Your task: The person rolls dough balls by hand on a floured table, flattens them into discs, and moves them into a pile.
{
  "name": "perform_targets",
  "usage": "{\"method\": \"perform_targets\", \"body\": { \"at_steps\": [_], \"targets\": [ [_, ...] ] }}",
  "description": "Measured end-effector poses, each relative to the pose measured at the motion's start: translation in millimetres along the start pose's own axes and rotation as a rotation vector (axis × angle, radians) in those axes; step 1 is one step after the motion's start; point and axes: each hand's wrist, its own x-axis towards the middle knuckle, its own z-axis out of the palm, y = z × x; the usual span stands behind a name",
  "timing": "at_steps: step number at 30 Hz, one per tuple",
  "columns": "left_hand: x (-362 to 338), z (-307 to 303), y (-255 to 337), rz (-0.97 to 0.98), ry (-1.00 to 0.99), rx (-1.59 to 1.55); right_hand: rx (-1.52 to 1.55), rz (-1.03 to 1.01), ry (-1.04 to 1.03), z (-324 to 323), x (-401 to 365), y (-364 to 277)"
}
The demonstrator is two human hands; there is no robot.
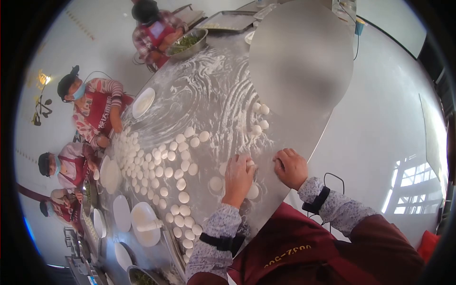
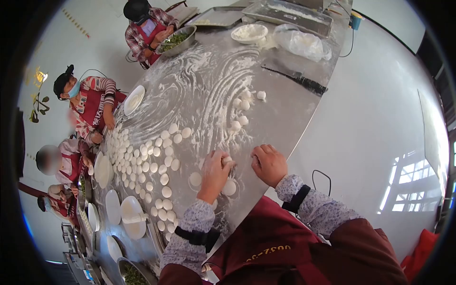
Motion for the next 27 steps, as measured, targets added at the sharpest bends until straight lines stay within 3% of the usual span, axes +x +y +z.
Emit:
{"method": "perform_targets", "body": {
  "at_steps": [2, 4, 7, 10, 16, 17, 19, 20, 23, 27],
  "targets": [
    [-6.6, -5.3, 3.7, -0.004, -0.090, 0.071, -0.003, -0.003, 0.008, 2.5, 0.9, 0.8],
    [-4.0, -5.9, 12.9, 0.113, 0.282, 0.289, 0.005, 0.000, 0.000, 3.1, 0.5, 1.1],
    [19.9, -6.7, 37.3, 0.195, 0.293, 0.381, 0.011, 0.000, -0.001, 0.6, 1.6, 0.0],
    [28.7, 33.2, 22.9, 0.095, 0.175, 0.330, 0.014, 0.010, -0.004, 2.5, -0.5, -0.1],
    [30.8, 44.5, 10.0, 0.189, 0.223, 0.423, -0.012, -0.033, 0.018, 4.1, 1.6, 4.3],
    [25.5, 44.7, 7.9, 0.165, 0.251, 0.436, -0.024, -0.040, 0.028, 4.8, 1.8, 4.5],
    [7.6, 44.1, 1.3, 0.159, 0.122, 0.429, 0.001, -0.048, 0.013, 4.0, 2.3, 2.0],
    [-3.3, 44.4, -11.2, 0.218, 0.176, 0.434, -0.016, -0.036, 0.015, 4.0, 2.8, 2.7],
    [-46.4, 10.6, -39.7, 0.156, 0.205, 0.527, -0.015, -0.044, 0.017, 2.6, 2.1, 0.5],
    [-139.3, -32.6, -63.8, -0.110, 0.385, 0.484, -0.037, -0.064, 0.042, 3.3, 2.4, 2.1]
  ]
}}
